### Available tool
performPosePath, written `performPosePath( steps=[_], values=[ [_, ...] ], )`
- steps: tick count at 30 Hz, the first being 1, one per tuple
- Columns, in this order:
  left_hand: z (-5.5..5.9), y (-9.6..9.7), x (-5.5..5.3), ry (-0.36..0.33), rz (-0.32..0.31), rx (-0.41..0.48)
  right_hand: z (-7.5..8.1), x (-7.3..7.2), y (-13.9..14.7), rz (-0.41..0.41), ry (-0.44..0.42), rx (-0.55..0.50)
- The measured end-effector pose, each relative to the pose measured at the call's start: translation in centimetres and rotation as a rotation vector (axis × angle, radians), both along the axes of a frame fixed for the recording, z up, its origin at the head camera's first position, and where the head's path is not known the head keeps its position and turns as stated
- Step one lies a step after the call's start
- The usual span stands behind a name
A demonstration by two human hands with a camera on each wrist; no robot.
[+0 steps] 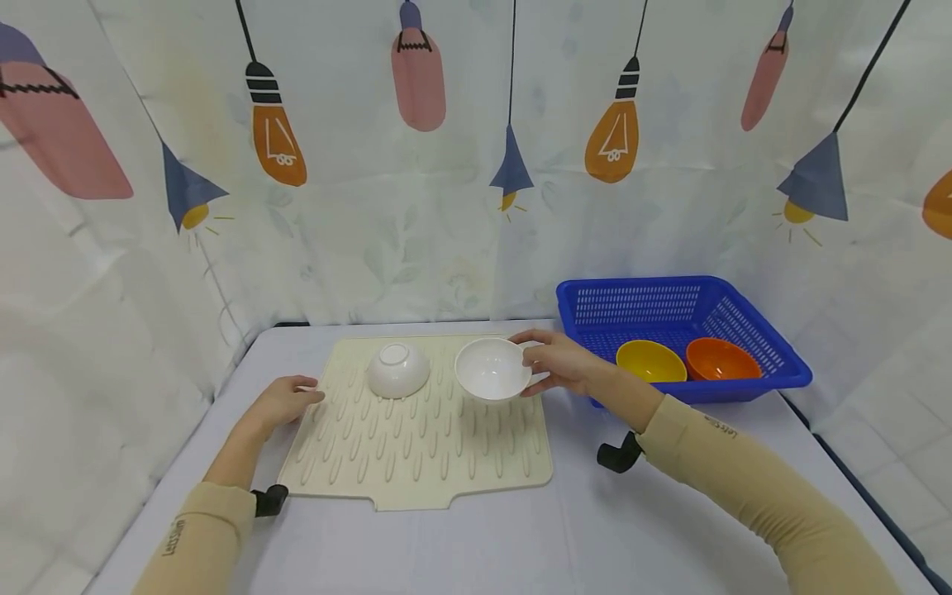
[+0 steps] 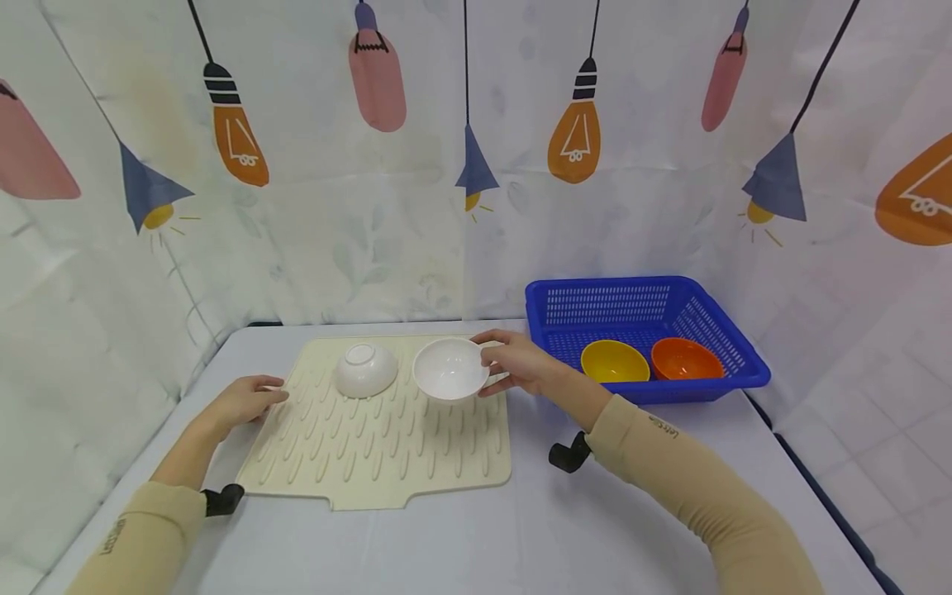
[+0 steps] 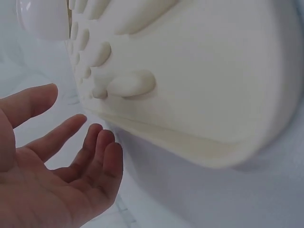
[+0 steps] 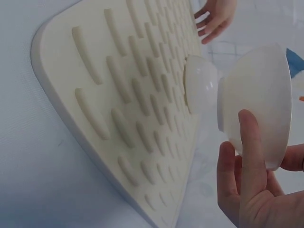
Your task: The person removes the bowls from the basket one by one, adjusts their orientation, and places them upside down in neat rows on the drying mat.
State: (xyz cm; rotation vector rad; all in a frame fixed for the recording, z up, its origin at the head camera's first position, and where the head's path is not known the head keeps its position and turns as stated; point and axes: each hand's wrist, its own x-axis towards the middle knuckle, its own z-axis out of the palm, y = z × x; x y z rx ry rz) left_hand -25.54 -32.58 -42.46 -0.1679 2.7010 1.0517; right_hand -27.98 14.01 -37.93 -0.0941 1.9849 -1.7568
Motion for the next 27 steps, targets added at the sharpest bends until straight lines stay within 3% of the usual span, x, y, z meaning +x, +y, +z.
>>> performPosePath(
  steps=[13, 23, 27],
  values=[
    [1.6, 2.0, 1.3, 0.093, -0.014, 0.008, 0.1, 0.6, -0.4, 0.009, 0.008, -0.007],
    [2.8, 5.3, 2.5, 0.144, -0.096, 0.034, -0.4, 0.7, -0.4, -0.003, -0.001, -0.007],
    [3.2, 6.5, 2.7, 0.128, -0.118, 0.106, -0.7, 0.7, -0.3, -0.004, 0.002, -0.012]
  ],
)
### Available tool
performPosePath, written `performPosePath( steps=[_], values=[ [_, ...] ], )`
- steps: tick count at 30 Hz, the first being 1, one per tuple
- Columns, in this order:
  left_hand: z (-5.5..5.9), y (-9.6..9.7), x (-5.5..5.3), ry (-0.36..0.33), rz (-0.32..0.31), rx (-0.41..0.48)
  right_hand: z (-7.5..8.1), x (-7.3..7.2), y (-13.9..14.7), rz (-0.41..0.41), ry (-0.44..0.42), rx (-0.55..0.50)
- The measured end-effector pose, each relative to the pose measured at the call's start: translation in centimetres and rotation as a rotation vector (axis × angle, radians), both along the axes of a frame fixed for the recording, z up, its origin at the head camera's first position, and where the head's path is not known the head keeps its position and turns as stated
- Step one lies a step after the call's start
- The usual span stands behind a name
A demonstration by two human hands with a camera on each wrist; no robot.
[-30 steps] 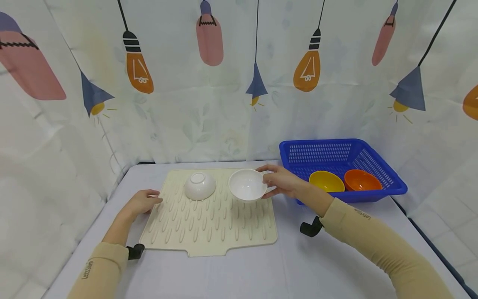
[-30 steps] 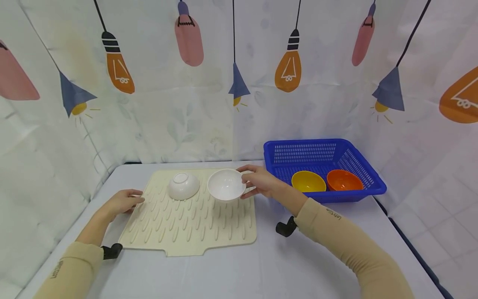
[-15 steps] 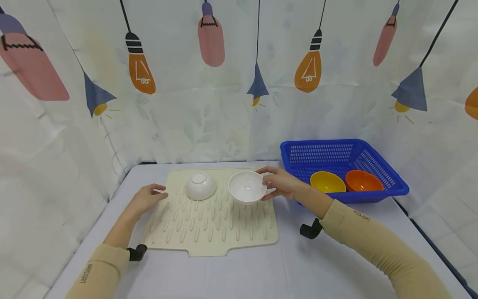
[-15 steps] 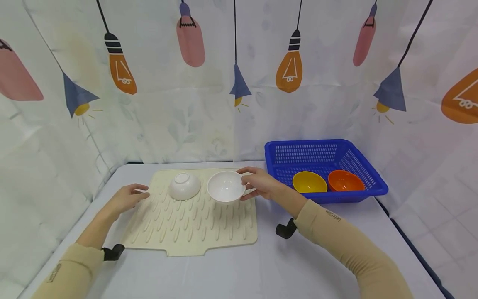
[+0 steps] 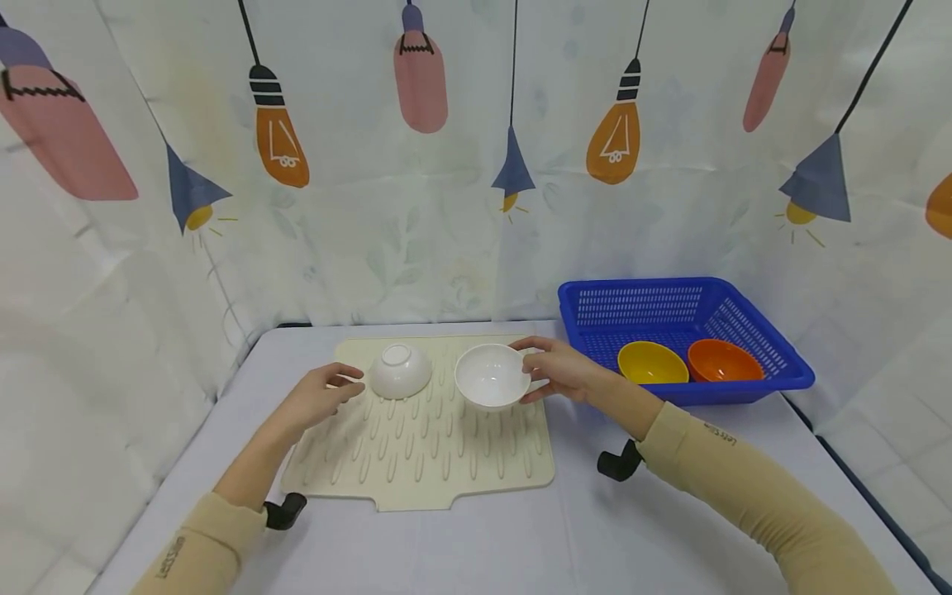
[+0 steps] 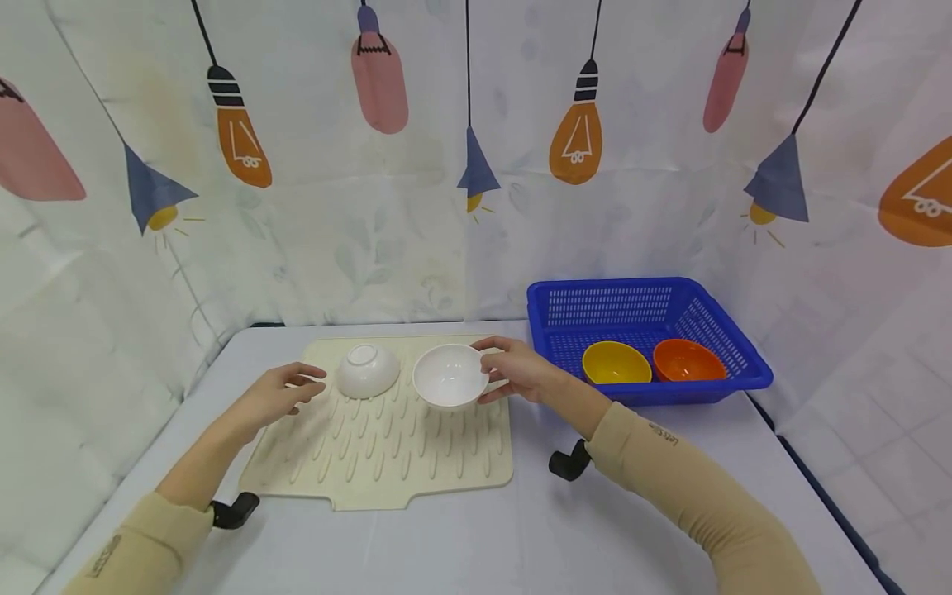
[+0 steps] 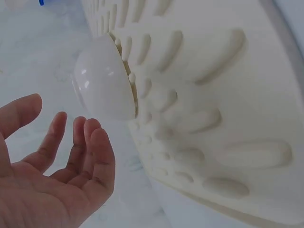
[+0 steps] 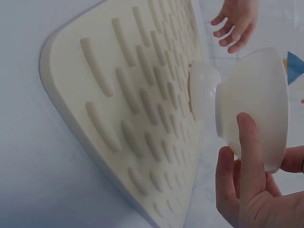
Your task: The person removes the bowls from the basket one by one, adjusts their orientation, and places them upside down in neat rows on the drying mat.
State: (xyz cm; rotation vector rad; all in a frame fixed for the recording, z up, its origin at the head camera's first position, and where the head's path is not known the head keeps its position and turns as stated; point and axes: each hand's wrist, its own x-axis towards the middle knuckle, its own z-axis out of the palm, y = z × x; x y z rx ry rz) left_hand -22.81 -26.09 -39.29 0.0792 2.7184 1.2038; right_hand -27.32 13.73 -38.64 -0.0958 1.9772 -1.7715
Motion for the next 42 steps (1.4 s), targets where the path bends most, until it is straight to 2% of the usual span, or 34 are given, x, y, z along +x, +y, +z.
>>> performPosePath(
  steps=[4, 11, 14, 19, 21, 26, 30, 42],
  values=[
    [0.2, 1.3, 0.3, -0.019, -0.025, 0.093, -0.2, 0.0, 0.0, -0.001, 0.003, -0.007],
    [-0.2, 4.5, 0.6, 0.012, -0.009, 0.194, -0.7, 0.2, 0.1, 0.007, -0.007, -0.008],
    [-0.1, 6.1, 0.8, -0.024, -0.039, 0.272, -0.8, 0.4, 0.0, 0.003, -0.010, -0.020],
    [0.1, 7.9, 0.6, -0.138, -0.103, 0.426, -1.0, 0.7, -0.2, 0.001, -0.022, -0.042],
    [0.0, 8.5, 0.5, -0.179, -0.109, 0.473, -1.1, 0.8, -0.2, 0.003, -0.026, -0.045],
    [-0.3, 9.2, -0.2, -0.274, -0.120, 0.612, -1.2, 1.0, -0.3, -0.004, -0.031, -0.047],
    [-0.5, 9.3, -1.1, -0.323, -0.126, 0.708, -1.4, 1.1, -0.3, -0.012, -0.039, -0.049],
    [-1.2, 11.0, -2.7, -0.388, -0.157, 0.785, -1.8, 1.2, -0.5, -0.030, -0.058, -0.064]
  ],
)
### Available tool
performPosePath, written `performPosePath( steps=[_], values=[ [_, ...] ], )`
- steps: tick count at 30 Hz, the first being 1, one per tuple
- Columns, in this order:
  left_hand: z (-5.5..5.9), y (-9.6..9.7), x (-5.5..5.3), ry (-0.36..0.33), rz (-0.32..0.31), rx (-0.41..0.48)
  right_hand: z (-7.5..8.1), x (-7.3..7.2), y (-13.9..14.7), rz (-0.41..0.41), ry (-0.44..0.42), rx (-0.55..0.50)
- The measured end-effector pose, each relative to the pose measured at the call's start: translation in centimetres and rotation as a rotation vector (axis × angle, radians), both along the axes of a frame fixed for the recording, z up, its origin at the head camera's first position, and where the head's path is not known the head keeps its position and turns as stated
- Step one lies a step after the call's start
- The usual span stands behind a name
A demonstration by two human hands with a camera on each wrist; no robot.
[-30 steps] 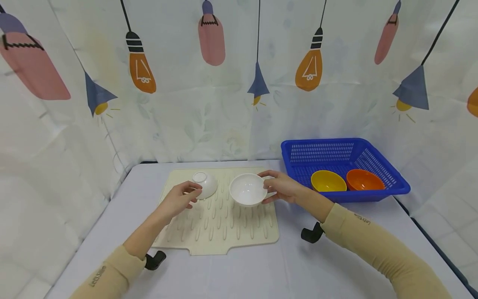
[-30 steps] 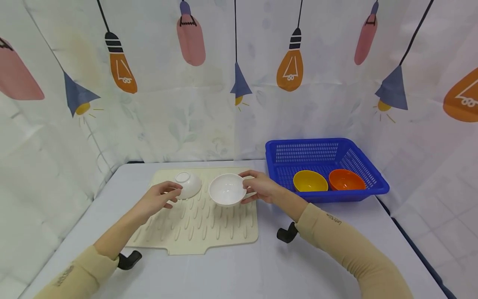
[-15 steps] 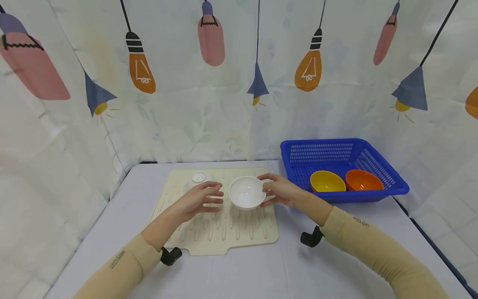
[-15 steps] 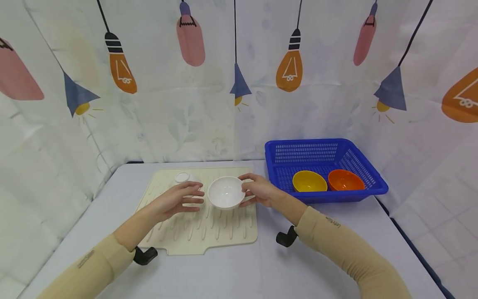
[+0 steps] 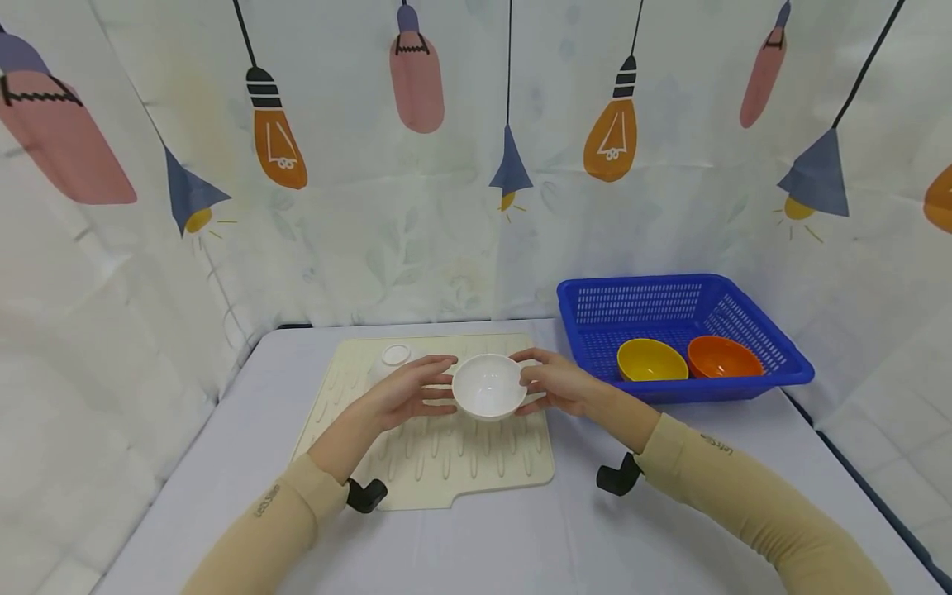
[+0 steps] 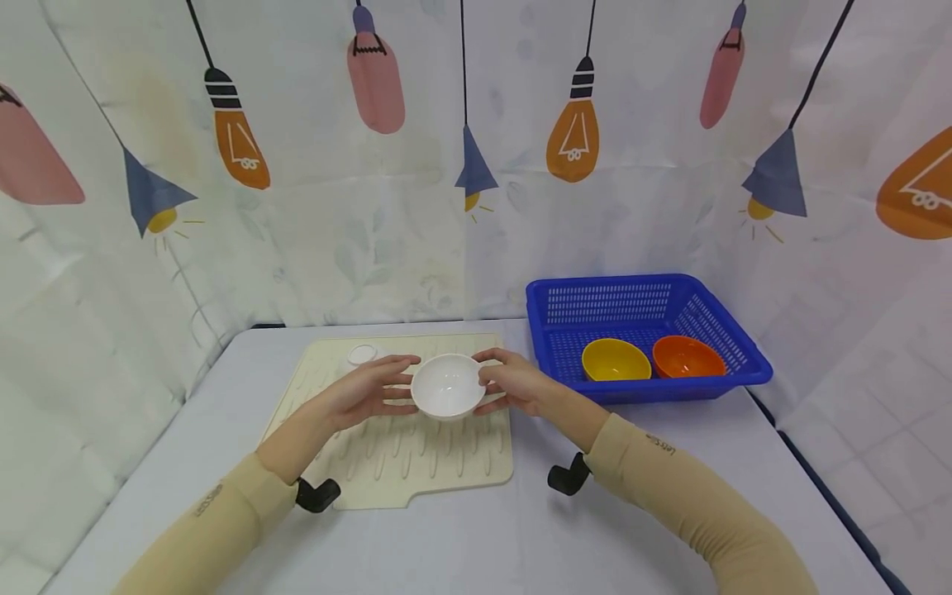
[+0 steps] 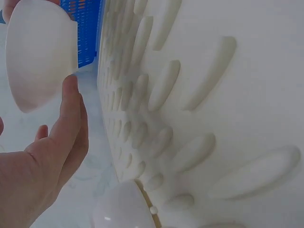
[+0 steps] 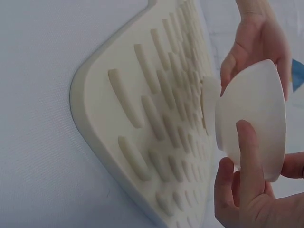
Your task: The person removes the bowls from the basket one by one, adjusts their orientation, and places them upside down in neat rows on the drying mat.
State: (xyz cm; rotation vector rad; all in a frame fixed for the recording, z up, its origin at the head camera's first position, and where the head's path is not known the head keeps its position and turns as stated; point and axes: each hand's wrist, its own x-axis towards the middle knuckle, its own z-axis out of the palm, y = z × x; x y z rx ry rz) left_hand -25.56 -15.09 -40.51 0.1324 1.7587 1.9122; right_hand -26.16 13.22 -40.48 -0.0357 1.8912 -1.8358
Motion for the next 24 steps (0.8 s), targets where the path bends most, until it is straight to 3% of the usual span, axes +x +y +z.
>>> performPosePath(
  steps=[8, 15, 24],
  values=[
    [-1.1, 1.0, -0.9, -0.035, -0.072, 0.036, 0.0, 0.2, -0.3, -0.009, 0.002, -0.022],
    [-1.3, 1.3, -1.2, -0.069, -0.042, 0.051, 0.0, 0.3, -0.3, -0.009, 0.003, -0.038],
    [-1.6, 1.1, -1.5, -0.088, -0.053, 0.057, -0.1, 0.3, -0.2, 0.000, 0.004, -0.062]
  ],
)
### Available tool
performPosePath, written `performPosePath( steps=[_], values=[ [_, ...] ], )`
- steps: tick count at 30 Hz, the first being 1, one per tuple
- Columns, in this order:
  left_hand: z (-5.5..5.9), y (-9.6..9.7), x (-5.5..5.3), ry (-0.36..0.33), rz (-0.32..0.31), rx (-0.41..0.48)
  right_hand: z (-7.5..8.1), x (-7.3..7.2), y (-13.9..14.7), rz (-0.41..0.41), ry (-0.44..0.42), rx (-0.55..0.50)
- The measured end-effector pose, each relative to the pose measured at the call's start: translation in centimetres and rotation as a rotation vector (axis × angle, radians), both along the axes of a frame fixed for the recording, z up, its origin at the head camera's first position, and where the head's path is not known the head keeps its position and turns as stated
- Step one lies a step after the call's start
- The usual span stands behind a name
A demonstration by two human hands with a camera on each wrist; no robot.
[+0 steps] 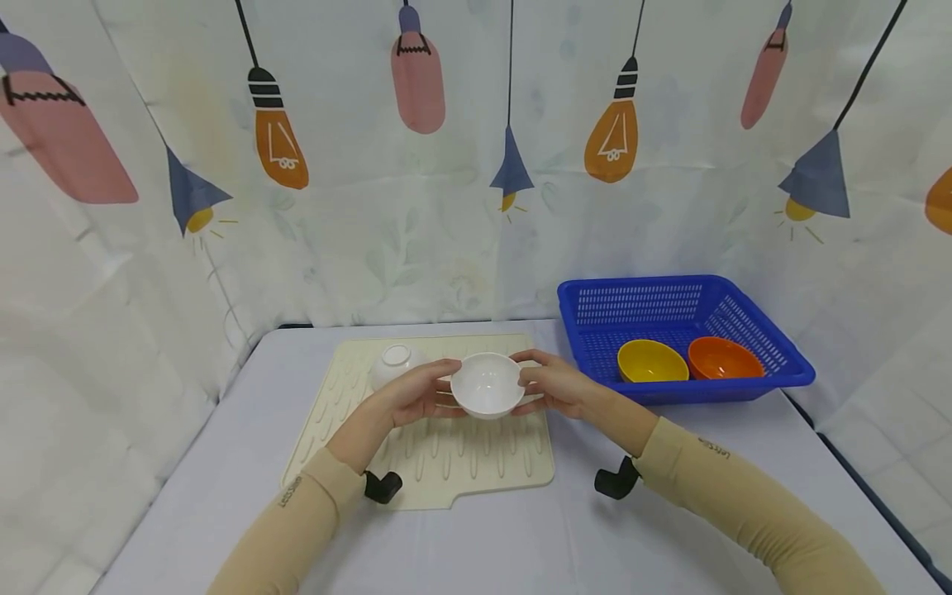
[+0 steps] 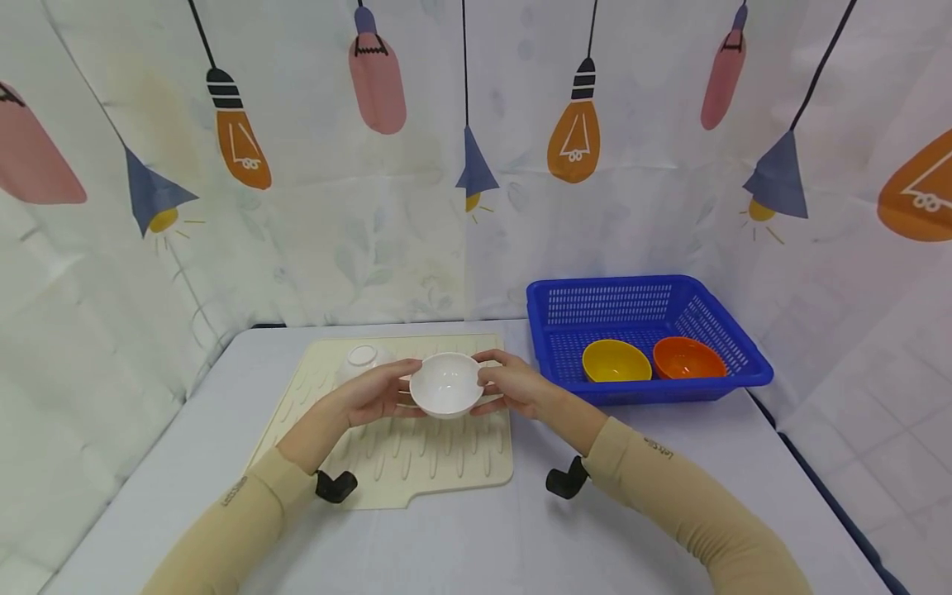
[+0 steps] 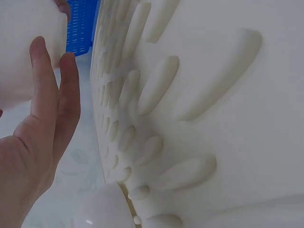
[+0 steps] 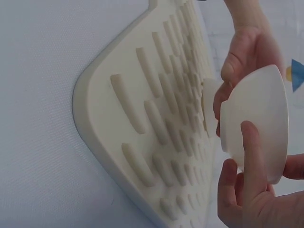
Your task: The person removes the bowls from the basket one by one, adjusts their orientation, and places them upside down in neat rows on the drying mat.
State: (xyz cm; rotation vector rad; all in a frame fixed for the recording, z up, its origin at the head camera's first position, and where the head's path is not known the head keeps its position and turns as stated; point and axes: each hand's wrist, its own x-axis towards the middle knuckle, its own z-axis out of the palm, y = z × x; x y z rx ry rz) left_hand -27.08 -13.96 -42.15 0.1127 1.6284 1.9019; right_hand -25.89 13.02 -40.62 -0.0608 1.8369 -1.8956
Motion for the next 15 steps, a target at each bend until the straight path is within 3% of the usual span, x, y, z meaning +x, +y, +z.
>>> performPosePath(
  steps=[15],
  values=[
    [-0.12, -0.20, -0.49, 0.005, -0.060, 0.018, -0.11, -0.04, 0.12, -0.001, -0.013, -0.018]
  ],
)
